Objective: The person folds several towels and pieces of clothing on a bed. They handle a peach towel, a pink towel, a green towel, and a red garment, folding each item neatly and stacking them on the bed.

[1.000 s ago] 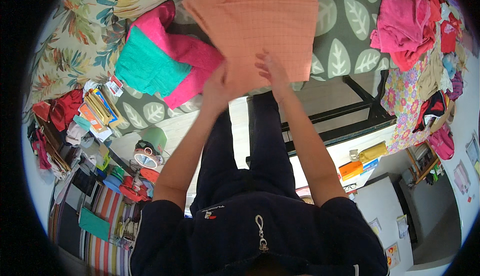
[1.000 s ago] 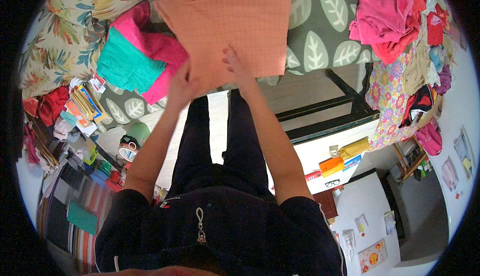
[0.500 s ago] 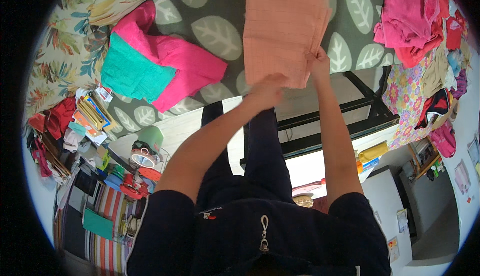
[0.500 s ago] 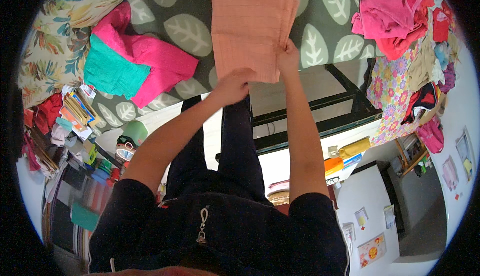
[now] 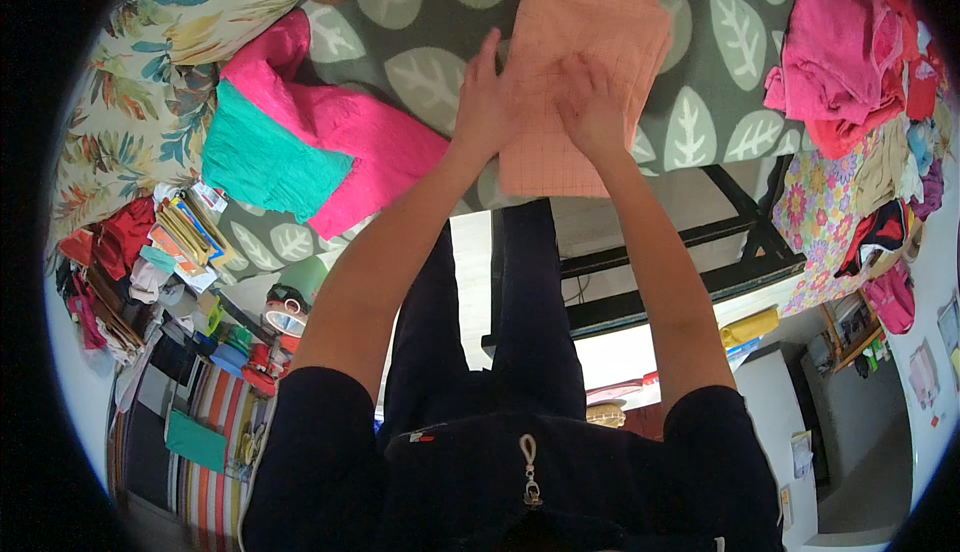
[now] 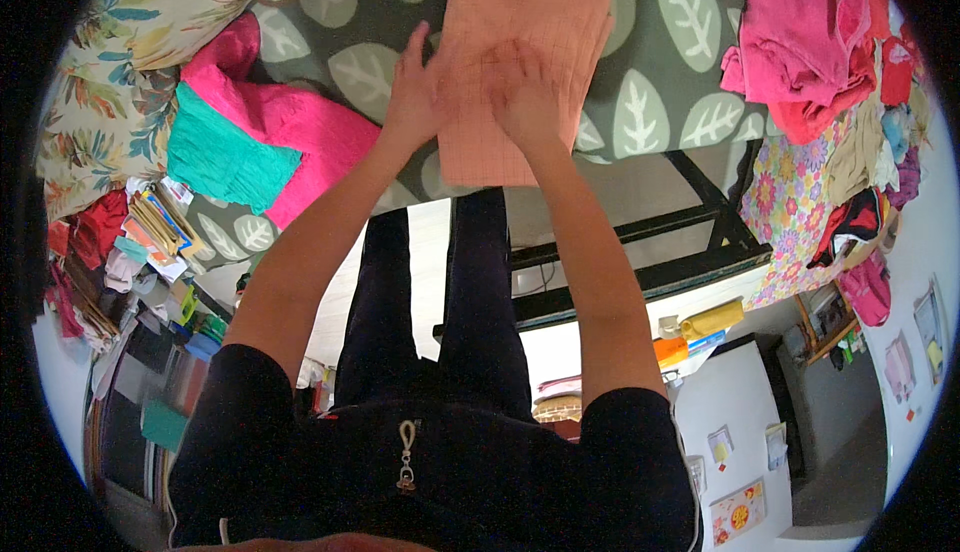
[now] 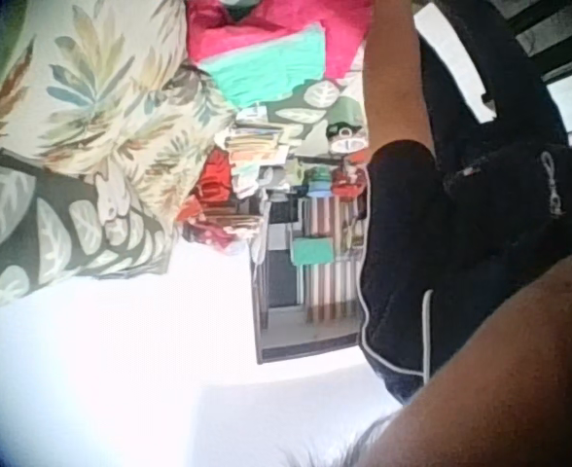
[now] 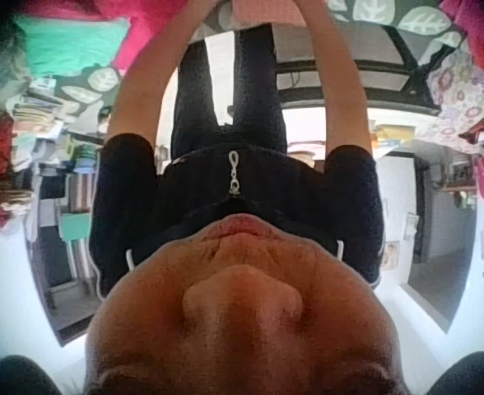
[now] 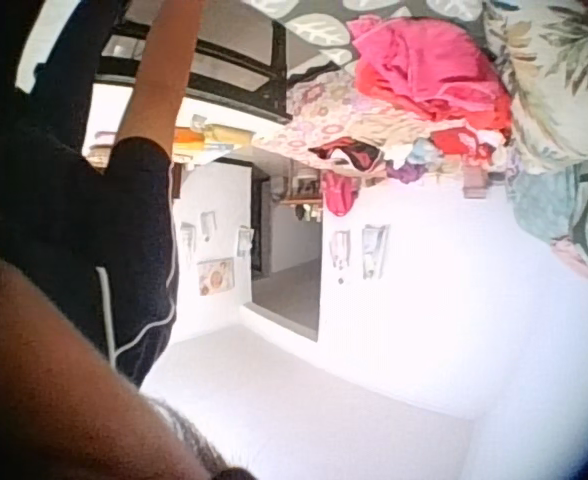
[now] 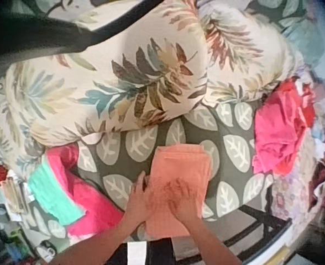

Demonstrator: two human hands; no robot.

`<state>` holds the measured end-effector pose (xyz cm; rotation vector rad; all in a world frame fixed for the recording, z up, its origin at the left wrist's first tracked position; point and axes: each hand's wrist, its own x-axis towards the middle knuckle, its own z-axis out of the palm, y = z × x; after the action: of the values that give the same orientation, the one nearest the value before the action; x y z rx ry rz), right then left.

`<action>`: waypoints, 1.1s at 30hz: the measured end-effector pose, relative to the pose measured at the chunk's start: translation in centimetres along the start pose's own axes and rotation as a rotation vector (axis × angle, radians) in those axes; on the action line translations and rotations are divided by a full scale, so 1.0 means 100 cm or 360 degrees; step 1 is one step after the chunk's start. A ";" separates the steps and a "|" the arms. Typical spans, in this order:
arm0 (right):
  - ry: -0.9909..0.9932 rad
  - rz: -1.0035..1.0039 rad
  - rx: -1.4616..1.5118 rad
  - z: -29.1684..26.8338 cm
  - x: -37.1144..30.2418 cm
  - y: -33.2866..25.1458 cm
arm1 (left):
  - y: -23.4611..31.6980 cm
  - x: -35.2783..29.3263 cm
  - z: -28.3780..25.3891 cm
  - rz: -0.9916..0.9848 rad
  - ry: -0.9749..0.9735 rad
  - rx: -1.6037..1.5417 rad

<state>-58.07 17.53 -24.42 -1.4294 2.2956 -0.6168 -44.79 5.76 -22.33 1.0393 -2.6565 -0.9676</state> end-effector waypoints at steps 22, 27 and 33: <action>-0.0461 0.0862 0.1178 0.047 -0.015 -0.080 | -0.067 -0.005 -0.044 -0.0709 0.0488 -0.0903; -0.0762 0.0128 0.0829 0.072 0.000 -0.193 | -0.099 -0.183 -0.064 -0.1575 0.0453 -0.1211; -0.0527 -0.0248 0.0411 0.115 0.045 -0.296 | -0.187 -0.245 -0.142 -0.1821 0.1399 -0.0828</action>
<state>-31.97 -0.05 -18.37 -1.4676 1.7951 -0.6401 -11.02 3.80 -19.95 2.1528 -0.9353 -0.8825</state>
